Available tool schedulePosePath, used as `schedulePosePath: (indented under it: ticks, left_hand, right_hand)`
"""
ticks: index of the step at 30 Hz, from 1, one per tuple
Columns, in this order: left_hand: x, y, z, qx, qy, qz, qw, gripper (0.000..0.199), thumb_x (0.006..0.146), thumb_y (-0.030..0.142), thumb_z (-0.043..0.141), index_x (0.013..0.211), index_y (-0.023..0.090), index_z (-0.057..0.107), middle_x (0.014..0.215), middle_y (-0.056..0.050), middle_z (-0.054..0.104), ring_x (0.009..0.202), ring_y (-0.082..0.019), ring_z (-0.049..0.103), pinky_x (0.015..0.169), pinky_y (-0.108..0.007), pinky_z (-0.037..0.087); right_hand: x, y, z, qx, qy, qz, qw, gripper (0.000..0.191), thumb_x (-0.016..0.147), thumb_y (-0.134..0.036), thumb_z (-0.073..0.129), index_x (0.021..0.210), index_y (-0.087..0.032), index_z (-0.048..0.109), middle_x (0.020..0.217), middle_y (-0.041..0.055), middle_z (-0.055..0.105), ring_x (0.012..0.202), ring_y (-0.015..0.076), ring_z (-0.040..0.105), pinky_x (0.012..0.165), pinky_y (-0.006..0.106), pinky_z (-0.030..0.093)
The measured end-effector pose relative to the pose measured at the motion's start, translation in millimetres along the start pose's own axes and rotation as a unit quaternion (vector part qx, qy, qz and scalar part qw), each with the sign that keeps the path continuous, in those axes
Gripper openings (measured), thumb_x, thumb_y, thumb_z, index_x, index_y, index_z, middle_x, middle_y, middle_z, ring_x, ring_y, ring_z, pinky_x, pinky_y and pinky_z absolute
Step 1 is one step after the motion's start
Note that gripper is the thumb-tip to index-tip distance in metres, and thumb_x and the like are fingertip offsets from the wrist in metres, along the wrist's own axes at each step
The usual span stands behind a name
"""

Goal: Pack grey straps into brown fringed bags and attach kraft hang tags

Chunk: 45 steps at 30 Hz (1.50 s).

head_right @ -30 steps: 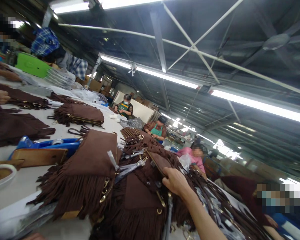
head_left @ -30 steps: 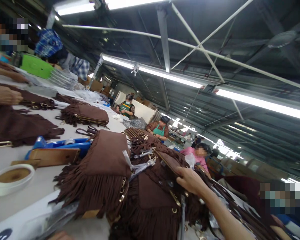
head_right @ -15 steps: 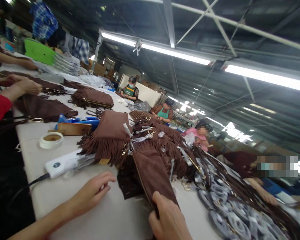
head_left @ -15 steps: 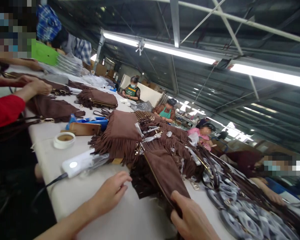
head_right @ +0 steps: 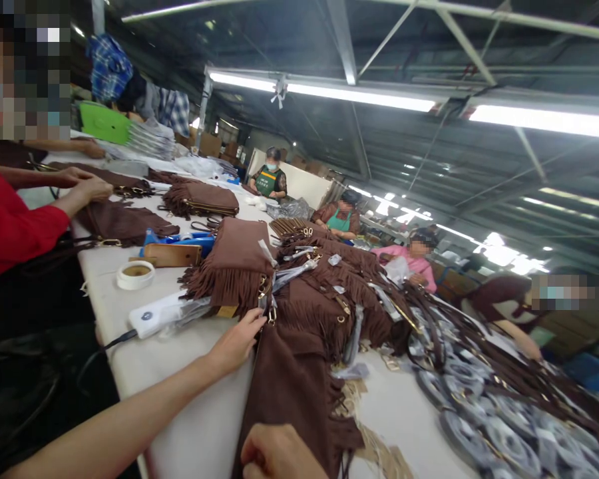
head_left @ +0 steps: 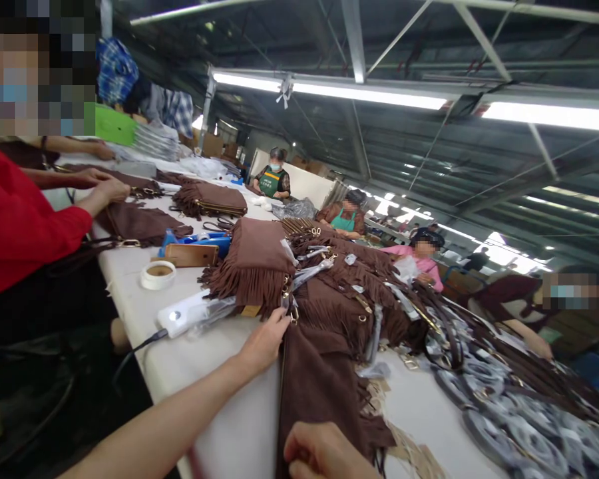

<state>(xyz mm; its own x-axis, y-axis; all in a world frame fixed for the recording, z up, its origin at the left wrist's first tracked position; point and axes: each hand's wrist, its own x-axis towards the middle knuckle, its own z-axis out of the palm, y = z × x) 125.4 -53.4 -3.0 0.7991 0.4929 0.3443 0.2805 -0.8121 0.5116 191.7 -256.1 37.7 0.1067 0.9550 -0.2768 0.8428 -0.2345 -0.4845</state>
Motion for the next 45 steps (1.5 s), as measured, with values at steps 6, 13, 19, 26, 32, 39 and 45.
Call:
schedulePosePath:
  ticks: [6, 13, 19, 26, 32, 39, 45]
  left_hand:
    - [14, -7, 5.3, 0.115, -0.01, 0.008, 0.993, 0.029, 0.09, 0.002, 0.039, 0.099, 0.013, 0.064, 0.115, -0.015, 0.056, 0.105, -0.028, 0.057, 0.086, -0.042, 0.052]
    - [11, -5, -0.1, 0.205, 0.007, 0.074, 0.976, 0.02, 0.095, 0.016, 0.045, 0.1, 0.013, 0.064, 0.109, -0.013, 0.061, 0.107, -0.028, 0.053, 0.092, -0.045, 0.045]
    - [6, 8, -19.3, 0.238, 0.019, 0.095, 0.966, 0.018, 0.095, 0.016, 0.043, 0.105, 0.014, 0.057, 0.101, -0.009, 0.063, 0.093, -0.025, 0.058, 0.084, -0.041, 0.045]
    - [-2, 37, -45.3, 0.241, -0.017, 0.136, 0.961, 0.012, 0.095, 0.018, 0.044, 0.093, 0.018, 0.055, 0.091, -0.005, 0.066, 0.083, -0.022, 0.063, 0.069, -0.035, 0.049]
    - [-46, 54, -52.7, 0.238, -0.104, 0.149, 0.954, 0.011, 0.092, 0.014, 0.045, 0.094, 0.017, 0.056, 0.091, -0.007, 0.067, 0.082, -0.024, 0.065, 0.068, -0.036, 0.052]
    - [-131, 69, -18.2, 0.186, -0.239, 0.2, 0.932, 0.013, 0.088, 0.03, 0.061, 0.085, 0.017, 0.061, 0.083, -0.005, 0.071, 0.071, -0.023, 0.068, 0.062, -0.033, 0.053]
    - [-123, 91, 6.6, 0.132, -0.228, 0.228, 0.937, 0.02, 0.087, 0.038, 0.064, 0.083, 0.018, 0.064, 0.08, -0.002, 0.073, 0.067, -0.02, 0.069, 0.055, -0.028, 0.051]
  right_hand:
    - [61, 7, -58, -0.168, 0.178, -0.042, 0.969, 0.025, 0.085, -0.007, 0.042, 0.093, -0.016, 0.064, 0.096, 0.0086, 0.067, 0.092, 0.0202, 0.062, 0.084, 0.028, 0.043]
    - [115, 25, -60, -0.199, 0.155, -0.11, 0.962, 0.063, 0.072, 0.001, 0.043, 0.133, -0.012, 0.051, 0.134, 0.0137, 0.058, 0.118, 0.0247, 0.056, 0.103, 0.034, 0.04]
    - [109, 19, -97, -0.223, 0.101, -0.178, 0.953, 0.057, 0.065, -0.002, 0.045, 0.119, -0.017, 0.058, 0.12, 0.0078, 0.065, 0.111, 0.0186, 0.059, 0.096, 0.026, 0.044]
    - [93, 1, -135, -0.303, 0.048, -0.186, 0.933, 0.021, 0.073, -0.005, 0.056, 0.088, -0.018, 0.064, 0.094, 0.0055, 0.066, 0.092, 0.0208, 0.063, 0.079, 0.027, 0.046]
    - [78, 0, -178, -0.295, 0.063, -0.185, 0.935, 0.025, 0.076, -0.002, 0.058, 0.092, -0.019, 0.065, 0.096, 0.0045, 0.061, 0.093, 0.0197, 0.059, 0.086, 0.029, 0.043]
    - [69, 22, -191, -0.261, 0.206, -0.127, 0.935, 0.032, 0.081, 0.002, 0.044, 0.097, -0.017, 0.063, 0.102, 0.0058, 0.059, 0.097, 0.0188, 0.056, 0.09, 0.03, 0.041]
    - [44, 5, -113, -0.211, 0.285, -0.039, 0.934, 0.021, 0.096, -0.031, 0.045, 0.099, -0.016, 0.059, 0.093, 0.0092, 0.065, 0.091, 0.023, 0.062, 0.079, 0.033, 0.044]
